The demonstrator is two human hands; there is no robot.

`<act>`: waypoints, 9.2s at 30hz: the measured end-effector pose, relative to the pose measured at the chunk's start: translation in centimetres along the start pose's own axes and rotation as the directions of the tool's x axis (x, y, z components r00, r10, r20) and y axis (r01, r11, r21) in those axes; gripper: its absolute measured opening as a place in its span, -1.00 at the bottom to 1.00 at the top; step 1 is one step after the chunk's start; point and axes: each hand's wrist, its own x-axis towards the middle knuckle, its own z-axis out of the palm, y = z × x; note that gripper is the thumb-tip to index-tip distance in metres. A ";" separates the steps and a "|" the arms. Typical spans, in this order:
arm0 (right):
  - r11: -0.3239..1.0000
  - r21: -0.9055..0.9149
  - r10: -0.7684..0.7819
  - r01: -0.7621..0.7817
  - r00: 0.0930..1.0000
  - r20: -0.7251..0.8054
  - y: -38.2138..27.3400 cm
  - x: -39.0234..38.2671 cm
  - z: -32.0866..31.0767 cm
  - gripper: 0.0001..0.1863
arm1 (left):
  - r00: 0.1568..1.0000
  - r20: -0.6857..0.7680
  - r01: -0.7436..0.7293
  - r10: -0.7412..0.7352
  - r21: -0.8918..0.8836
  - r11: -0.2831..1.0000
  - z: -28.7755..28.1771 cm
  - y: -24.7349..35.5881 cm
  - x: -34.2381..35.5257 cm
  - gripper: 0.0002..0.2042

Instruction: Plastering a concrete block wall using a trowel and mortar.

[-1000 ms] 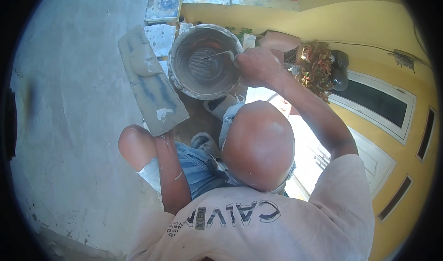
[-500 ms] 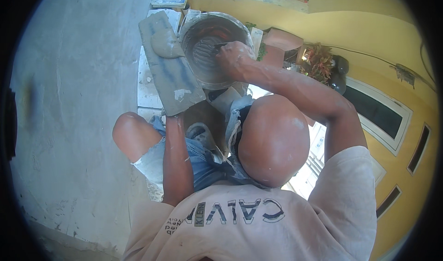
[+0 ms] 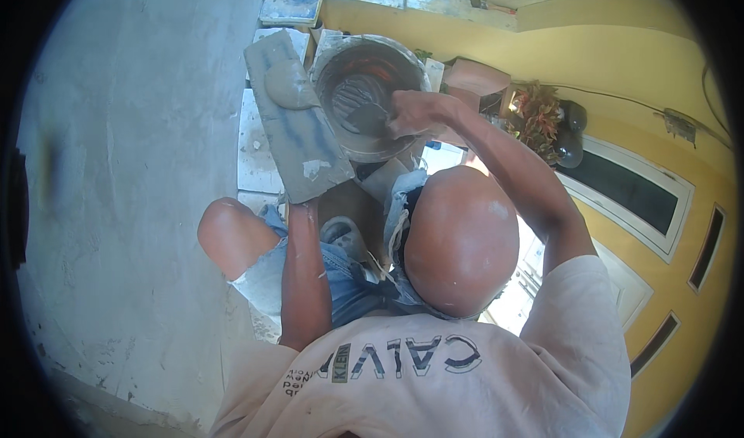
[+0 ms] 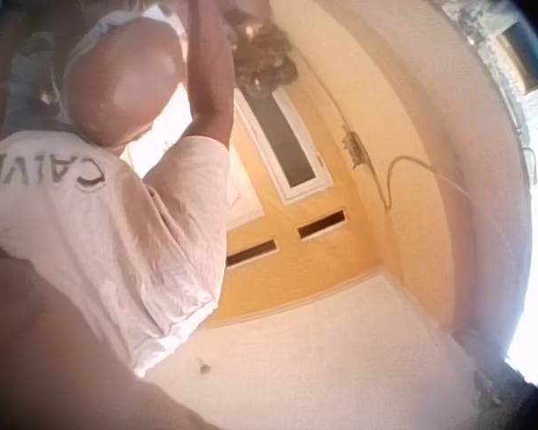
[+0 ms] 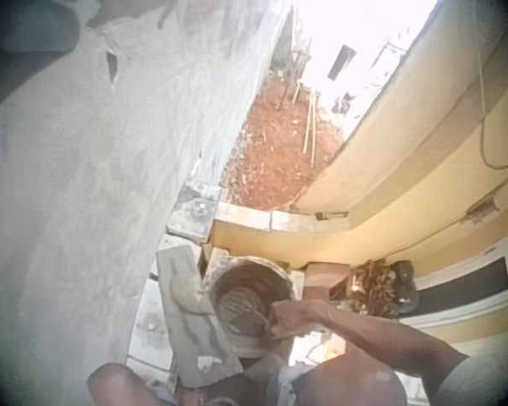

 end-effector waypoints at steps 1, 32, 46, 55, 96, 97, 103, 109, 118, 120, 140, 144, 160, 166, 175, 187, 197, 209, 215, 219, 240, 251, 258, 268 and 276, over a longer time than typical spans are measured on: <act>0.989 0.146 0.000 0.004 1.000 -0.026 1.7 -1.0 0.7 -0.65 | 1.000 0.007 -0.001 0.001 -0.007 1.000 0.0 -0.2 -0.1 -0.44; 1.000 0.008 -0.013 0.024 0.739 -0.674 -1.4 -8.0 4.0 -0.70 | 0.967 0.252 0.013 0.038 -0.196 0.980 2.9 1.9 -0.8 -0.46; 0.986 0.082 -0.079 0.148 0.834 -0.546 -3.5 -1.8 -2.3 -0.67 | 0.830 0.556 0.033 0.051 -0.140 0.990 11.9 9.7 -8.8 -0.50; -0.256 0.746 -0.489 0.615 0.583 -0.649 -17.6 -5.8 -9.1 -0.42 | 0.877 0.358 -0.450 0.321 0.375 0.810 18.7 11.3 -10.6 -0.52; 0.587 -0.416 -0.016 0.694 -0.505 -0.863 -41.8 -20.4 -41.0 -0.48 | 0.172 0.159 -0.183 0.972 0.975 -0.127 27.8 25.2 -22.7 -0.42; 0.521 -0.428 -0.048 0.739 -0.475 -0.878 -42.0 -20.5 -39.0 -0.50 | 0.163 0.162 -0.188 0.973 0.973 -0.131 27.8 25.3 -22.6 -0.42; 0.492 -0.761 -0.371 0.423 -0.689 -0.623 -45.7 -21.1 -33.2 -0.60 | 0.154 0.184 -0.233 0.971 0.962 -0.145 27.1 25.2 -22.5 -0.44; 0.676 -0.574 -0.055 0.462 -0.746 -0.664 -44.6 -28.5 -42.4 -0.63 | 0.169 0.175 -0.257 0.970 0.958 -0.128 27.6 24.9 -22.0 -0.45; 0.338 -0.935 -0.605 0.106 -0.737 -0.302 -50.5 -27.5 -33.8 -0.58 | 0.157 0.128 -0.169 0.979 0.980 -0.101 26.4 26.1 -22.3 -0.46; 0.360 -0.915 -0.527 0.181 -0.770 -0.359 -51.7 -29.5 -37.7 -0.58 | 0.170 0.184 -0.152 0.968 0.976 -0.159 26.9 25.8 -21.7 -0.44; 0.619 -0.778 -0.303 0.105 -0.882 -0.360 -52.6 -34.3 -37.5 -0.66 | 0.201 0.082 -0.105 0.976 0.993 -0.062 27.8 24.9 -22.7 -0.47; 0.207 -0.944 -0.495 0.259 -0.804 -0.329 -54.2 -31.0 -31.0 -0.63 | 0.193 0.084 -0.074 0.978 0.995 -0.071 26.9 25.7 -23.4 -0.48; 0.158 -0.981 -0.613 -0.109 -0.790 -0.011 -53.7 -26.0 -23.9 -0.63 | 0.194 0.136 -0.108 0.972 0.987 -0.116 26.7 25.6 -22.8 -0.47; 0.443 -0.877 -0.449 0.189 -0.799 -0.400 -56.2 -32.0 -28.5 -0.67 | 0.187 0.104 -0.080 0.977 0.993 -0.090 27.3 25.3 -23.1 -0.46; 0.430 -0.653 -0.195 0.624 -0.642 -0.741 -56.0 -37.3 -35.0 -0.50 | 0.183 0.118 -0.052 0.976 0.993 -0.110 27.2 25.6 -23.0 -0.44; 0.260 -0.947 -0.455 0.188 -0.841 -0.292 -52.0 -32.7 -37.7 -0.58 | 0.148 0.136 -0.080 0.980 0.989 -0.125 26.8 25.9 -22.8 -0.45; 0.316 -0.945 -0.435 -0.086 -0.898 -0.064 -56.6 -38.8 -39.0 -0.59 | 0.164 0.103 -0.084 0.981 0.992 -0.091 27.6 25.1 -22.7 -0.46; 0.153 -0.936 -0.304 0.317 -0.886 -0.349 -55.1 -35.1 -39.9 -0.59 | 0.160 0.096 -0.114 0.983 0.990 -0.078 27.9 25.4 -22.3 -0.48; 0.173 -0.985 -0.659 0.002 -0.743 -0.117 -57.7 -33.3 -32.5 -0.57 | 0.172 0.114 -0.127 0.978 0.988 -0.093 26.7 26.0 -22.0 -0.48; 0.377 -0.902 -0.288 0.209 -0.899 -0.329 -59.2 -39.4 -34.9 -0.59 | 0.174 0.092 -0.092 0.980 0.993 -0.077 26.5 25.8 -22.8 -0.49; 0.118 -0.856 -0.763 0.503 -0.506 -0.402 -52.6 -30.2 -31.2 -0.43 | -0.027 -0.006 -0.151 1.000 0.988 0.002 18.5 25.1 -26.3 -0.46; 0.202 -0.952 -0.961 0.230 -0.139 -0.238 -57.7 -33.4 -23.4 -0.52 | -0.068 -0.098 -0.299 0.993 0.952 0.073 18.0 25.7 -27.6 -0.50; 0.247 -0.938 -0.843 0.244 -0.423 -0.332 -51.9 -29.9 -30.1 -0.51 | -0.075 -0.030 -0.187 0.997 0.982 0.016 17.2 26.1 -28.9 -0.52; 0.608 -0.793 -0.633 -0.030 -0.621 -0.462 -57.5 -47.1 -53.8 -0.63 | 0.034 -0.084 -0.198 0.996 0.976 0.089 17.5 26.2 -29.1 -0.55; 0.356 -0.848 -0.747 0.391 -0.427 -0.510 -50.7 -35.1 -42.3 -0.47 | 0.038 -0.013 -0.310 0.999 0.950 0.024 18.1 26.5 -28.5 -0.59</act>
